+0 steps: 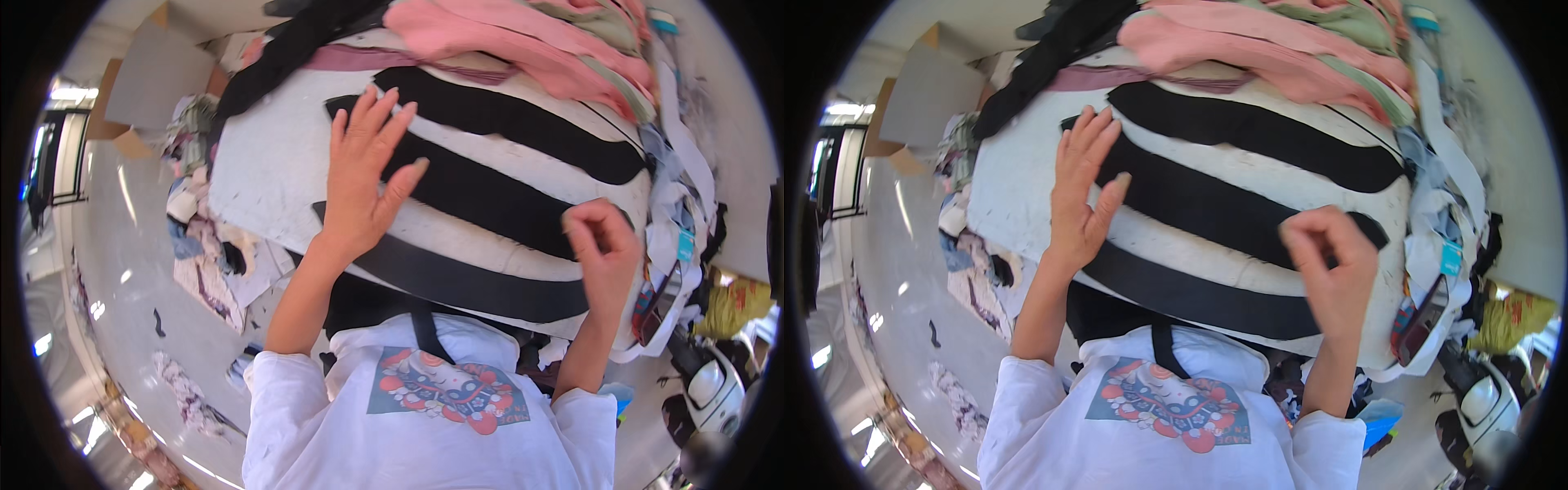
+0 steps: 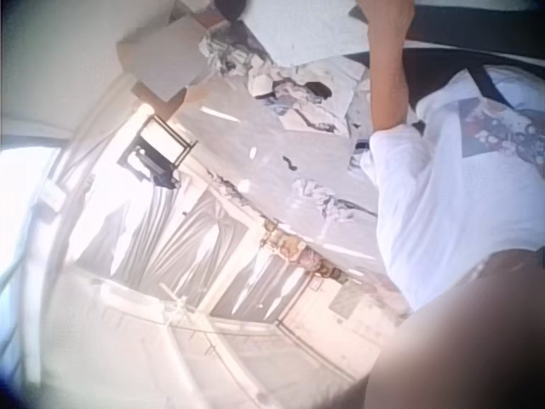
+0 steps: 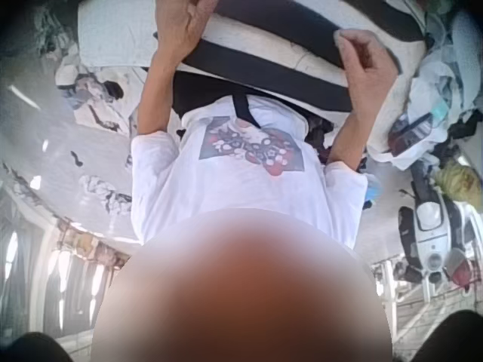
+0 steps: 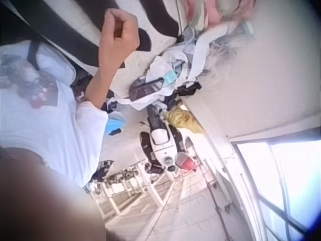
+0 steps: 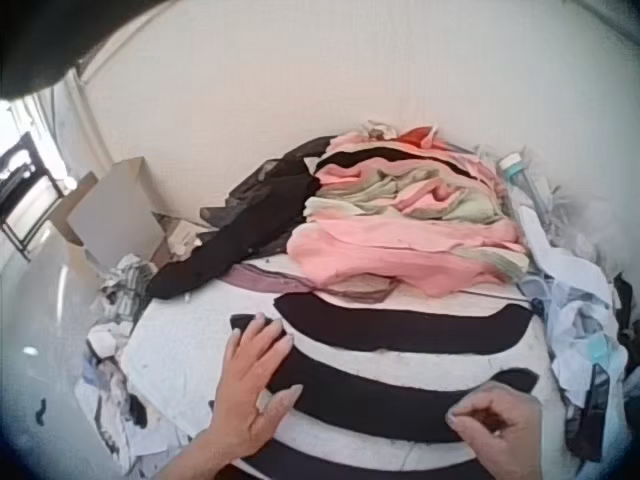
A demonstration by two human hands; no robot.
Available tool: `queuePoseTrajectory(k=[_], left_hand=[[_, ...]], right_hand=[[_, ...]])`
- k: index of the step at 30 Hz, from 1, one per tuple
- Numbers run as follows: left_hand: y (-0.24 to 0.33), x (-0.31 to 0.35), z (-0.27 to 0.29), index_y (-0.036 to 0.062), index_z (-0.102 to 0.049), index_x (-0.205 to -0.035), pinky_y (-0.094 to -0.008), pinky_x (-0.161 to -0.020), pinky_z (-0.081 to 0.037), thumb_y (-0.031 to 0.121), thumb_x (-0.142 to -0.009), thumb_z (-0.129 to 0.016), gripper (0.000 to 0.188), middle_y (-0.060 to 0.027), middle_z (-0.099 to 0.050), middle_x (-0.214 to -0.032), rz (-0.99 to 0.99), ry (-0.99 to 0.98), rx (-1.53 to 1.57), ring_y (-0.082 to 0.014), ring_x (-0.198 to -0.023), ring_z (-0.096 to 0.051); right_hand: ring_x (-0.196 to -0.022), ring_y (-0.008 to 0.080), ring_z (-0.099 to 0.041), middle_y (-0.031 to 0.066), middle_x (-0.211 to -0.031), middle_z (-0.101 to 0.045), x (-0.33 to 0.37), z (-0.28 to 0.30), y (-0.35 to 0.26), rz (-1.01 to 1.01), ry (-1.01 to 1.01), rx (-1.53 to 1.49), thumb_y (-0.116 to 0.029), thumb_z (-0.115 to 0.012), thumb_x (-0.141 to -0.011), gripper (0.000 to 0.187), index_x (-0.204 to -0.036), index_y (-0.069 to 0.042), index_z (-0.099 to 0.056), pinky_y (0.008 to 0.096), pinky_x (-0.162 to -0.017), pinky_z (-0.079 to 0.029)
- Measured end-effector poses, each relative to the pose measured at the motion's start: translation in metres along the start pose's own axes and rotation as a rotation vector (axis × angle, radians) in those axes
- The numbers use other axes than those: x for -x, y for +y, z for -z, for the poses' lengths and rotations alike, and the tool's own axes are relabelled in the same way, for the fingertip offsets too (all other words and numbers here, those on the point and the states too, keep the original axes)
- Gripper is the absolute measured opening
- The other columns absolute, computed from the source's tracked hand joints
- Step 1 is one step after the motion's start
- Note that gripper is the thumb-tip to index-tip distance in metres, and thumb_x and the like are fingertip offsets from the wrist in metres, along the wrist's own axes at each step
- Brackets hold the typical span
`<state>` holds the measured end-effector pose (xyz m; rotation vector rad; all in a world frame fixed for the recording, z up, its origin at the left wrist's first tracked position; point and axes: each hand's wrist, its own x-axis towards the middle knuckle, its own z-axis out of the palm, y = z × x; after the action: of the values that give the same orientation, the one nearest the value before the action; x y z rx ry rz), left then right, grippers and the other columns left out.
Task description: The person repeatedly picks up black fabric pieces from a table, folds them, and ties them with white string. The tied pieces are then placed on the floor. The person continues this process with multiple fabric pieces.
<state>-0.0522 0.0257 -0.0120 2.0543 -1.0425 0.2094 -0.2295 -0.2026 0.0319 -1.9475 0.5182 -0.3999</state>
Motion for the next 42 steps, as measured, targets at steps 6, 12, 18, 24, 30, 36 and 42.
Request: queuePoseTrajectory(k=[6,12,18,24,30,36,42], left_hand=[[-0.043,0.069,0.054,0.0074,-0.07,-0.113,-0.0417,-0.108,-0.038,0.009,-0.09,-0.066,0.023,-0.011,-0.067,-0.122,0.327,0.309,-0.077,-0.0321,-0.134,-0.048],[-0.039,0.114,0.048,0.0098,-0.07,-0.113,-0.0594,-0.115,-0.017,0.017,-0.084,-0.074,0.03,-0.0126,-0.058,-0.135,0.31,0.112,-0.24,-0.035,-0.14,-0.041],[-0.035,0.114,0.037,0.013,-0.06,-0.132,-0.0622,-0.115,-0.012,0.026,-0.086,-0.072,0.049,-0.0145,-0.04,-0.153,0.333,0.011,-0.394,-0.0364,-0.145,-0.03],[-0.035,0.114,0.038,0.0144,-0.05,-0.142,-0.0605,-0.116,-0.014,0.028,-0.088,-0.069,0.059,-0.0145,-0.036,-0.155,0.345,-0.02,-0.455,-0.0363,-0.146,-0.029],[-0.035,0.111,0.038,0.0141,-0.049,-0.144,-0.0592,-0.117,-0.014,0.028,-0.089,-0.067,0.059,-0.015,-0.035,-0.155,0.345,-0.04,-0.473,-0.0367,-0.145,-0.029],[-0.036,0.112,0.036,0.0141,-0.047,-0.145,-0.0589,-0.117,-0.013,0.028,-0.092,-0.063,0.057,-0.0156,-0.033,-0.156,0.344,-0.053,-0.508,-0.0369,-0.145,-0.029],[-0.036,0.114,0.036,0.015,-0.044,-0.148,-0.0588,-0.117,-0.012,0.026,-0.093,-0.062,0.059,-0.0156,-0.029,-0.158,0.357,-0.074,-0.506,-0.0366,-0.147,-0.026]], right_hand=[[-0.077,0.0259,-0.064,0.0092,-0.085,-0.059,0.009,-0.139,-0.022,0.44,-0.542,0.192,-0.014,-0.077,-0.078,0.021,-0.09,-0.004,-0.062,0.0357,-0.062,-0.05],[-0.079,0.028,-0.064,0.0084,-0.084,-0.059,0.013,-0.182,-0.004,0.572,-0.479,0.449,-0.005,-0.07,-0.081,0.009,-0.087,-0.004,-0.063,0.0374,-0.064,-0.051],[-0.073,0.0269,-0.063,0.0085,-0.083,-0.06,0.008,-0.175,-0.003,0.559,-0.432,0.348,-0.002,-0.069,-0.082,0.009,-0.087,-0.004,-0.063,0.0361,-0.061,-0.05],[-0.077,0.0251,-0.064,0.0074,-0.083,-0.059,0.0,-0.157,-0.019,0.424,-0.347,0.183,-0.008,-0.073,-0.079,0.017,-0.089,-0.005,-0.059,0.0365,-0.063,-0.05],[-0.081,0.0246,-0.06,0.0069,-0.085,-0.054,0.006,-0.182,-0.002,0.703,-0.386,0.385,-0.005,-0.07,-0.075,0.015,-0.087,-0.004,-0.06,0.0347,-0.066,-0.052],[-0.081,0.0236,-0.059,0.0066,-0.085,-0.055,0.007,-0.179,0.005,0.759,-0.334,0.396,-0.004,-0.062,-0.076,0.01,-0.086,-0.004,-0.062,0.0349,-0.067,-0.051],[-0.078,0.0266,-0.065,0.009,-0.087,-0.065,-0.001,-0.162,-0.008,0.687,-0.152,0.259,0.003,-0.071,-0.077,0.012,-0.086,-0.002,-0.068,0.034,-0.066,-0.053]])
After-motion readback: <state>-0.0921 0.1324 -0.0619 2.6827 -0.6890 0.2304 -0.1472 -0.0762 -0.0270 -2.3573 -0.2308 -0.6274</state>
